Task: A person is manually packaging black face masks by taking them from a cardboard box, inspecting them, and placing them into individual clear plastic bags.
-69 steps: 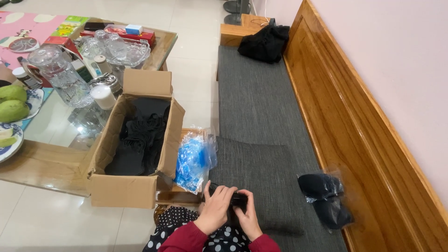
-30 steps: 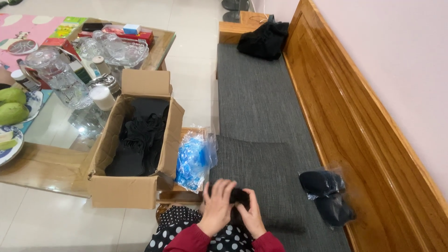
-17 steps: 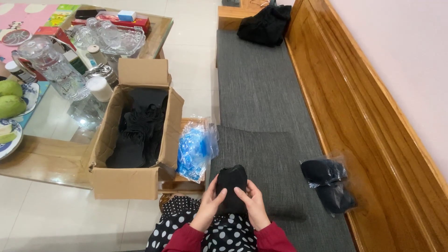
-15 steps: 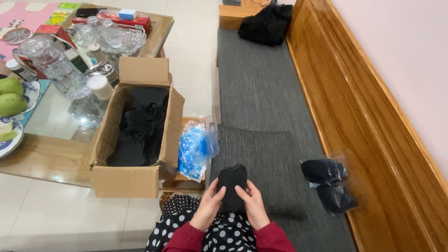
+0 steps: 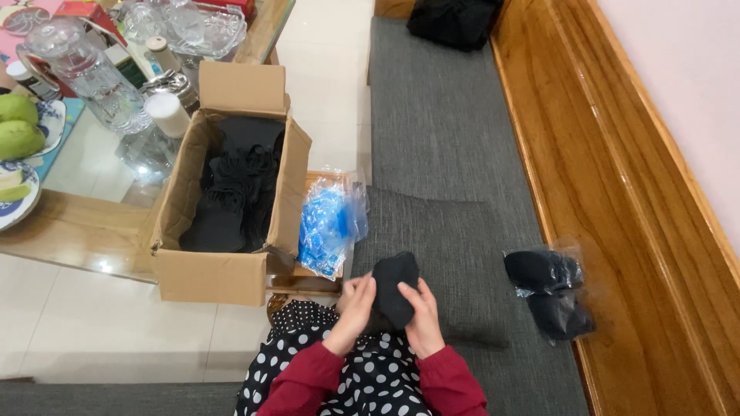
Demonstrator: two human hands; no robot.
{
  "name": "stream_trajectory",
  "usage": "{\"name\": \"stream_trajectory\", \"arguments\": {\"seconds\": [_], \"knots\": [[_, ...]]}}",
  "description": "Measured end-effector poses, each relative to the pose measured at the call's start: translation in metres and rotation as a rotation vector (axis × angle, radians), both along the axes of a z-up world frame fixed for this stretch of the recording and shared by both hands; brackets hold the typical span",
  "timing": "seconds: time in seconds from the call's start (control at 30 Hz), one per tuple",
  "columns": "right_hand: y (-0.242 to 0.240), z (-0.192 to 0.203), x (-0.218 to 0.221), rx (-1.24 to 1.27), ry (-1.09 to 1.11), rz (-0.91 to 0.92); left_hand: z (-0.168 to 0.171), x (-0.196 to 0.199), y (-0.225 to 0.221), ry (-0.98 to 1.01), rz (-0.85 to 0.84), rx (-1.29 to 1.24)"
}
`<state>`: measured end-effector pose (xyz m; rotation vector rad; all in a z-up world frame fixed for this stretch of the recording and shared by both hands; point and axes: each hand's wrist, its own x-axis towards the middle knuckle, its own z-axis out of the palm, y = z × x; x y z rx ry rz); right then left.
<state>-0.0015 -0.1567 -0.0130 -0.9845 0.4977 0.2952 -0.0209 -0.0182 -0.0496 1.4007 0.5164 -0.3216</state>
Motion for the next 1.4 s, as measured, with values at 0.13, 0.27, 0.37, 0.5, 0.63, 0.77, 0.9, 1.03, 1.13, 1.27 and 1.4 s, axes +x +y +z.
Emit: {"name": "stream_trajectory", "arguments": {"seconds": [0.13, 0.27, 0.37, 0.5, 0.63, 0.77, 0.9, 1.03, 1.13, 1.27, 1.4], "knots": [[-0.001, 0.013, 0.011, -0.034, 0.086, -0.076, -0.021, 0.039, 0.04, -0.152, -0.03, 0.288], [-0.004, 0.008, 0.018, -0.067, 0.251, -0.135, -0.078, 0.091, 0.078, -0.302, 0.057, 0.76], [-0.01, -0.017, 0.024, -0.07, 0.261, -0.135, -0.093, 0.114, 0.09, -0.209, -0.08, 0.943], [-0.009, -0.012, 0.025, -0.108, 0.298, -0.093, -0.119, 0.129, 0.094, -0.09, -0.345, 1.221], [-0.008, -0.013, 0.027, -0.122, 0.346, -0.107, -0.128, 0.134, 0.096, -0.113, -0.351, 1.311], [-0.009, -0.018, 0.03, -0.115, 0.344, -0.093, -0.133, 0.133, 0.101, -0.014, -0.463, 1.333], [-0.008, -0.017, 0.03, -0.098, 0.354, -0.107, -0.113, 0.126, 0.099, 0.1, -0.649, 1.179], [-0.005, -0.009, 0.033, -0.116, 0.387, -0.106, -0.133, 0.125, 0.102, 0.003, -0.544, 1.207], [-0.01, -0.028, 0.032, -0.077, 0.347, -0.133, -0.153, 0.126, 0.103, -0.111, -0.384, 1.189], [-0.009, -0.025, 0.032, -0.088, 0.288, -0.098, -0.14, 0.124, 0.104, -0.384, -0.029, 0.986], [-0.006, -0.012, 0.03, -0.102, 0.316, -0.089, -0.089, 0.107, 0.092, -0.451, 0.198, 0.761]]}}
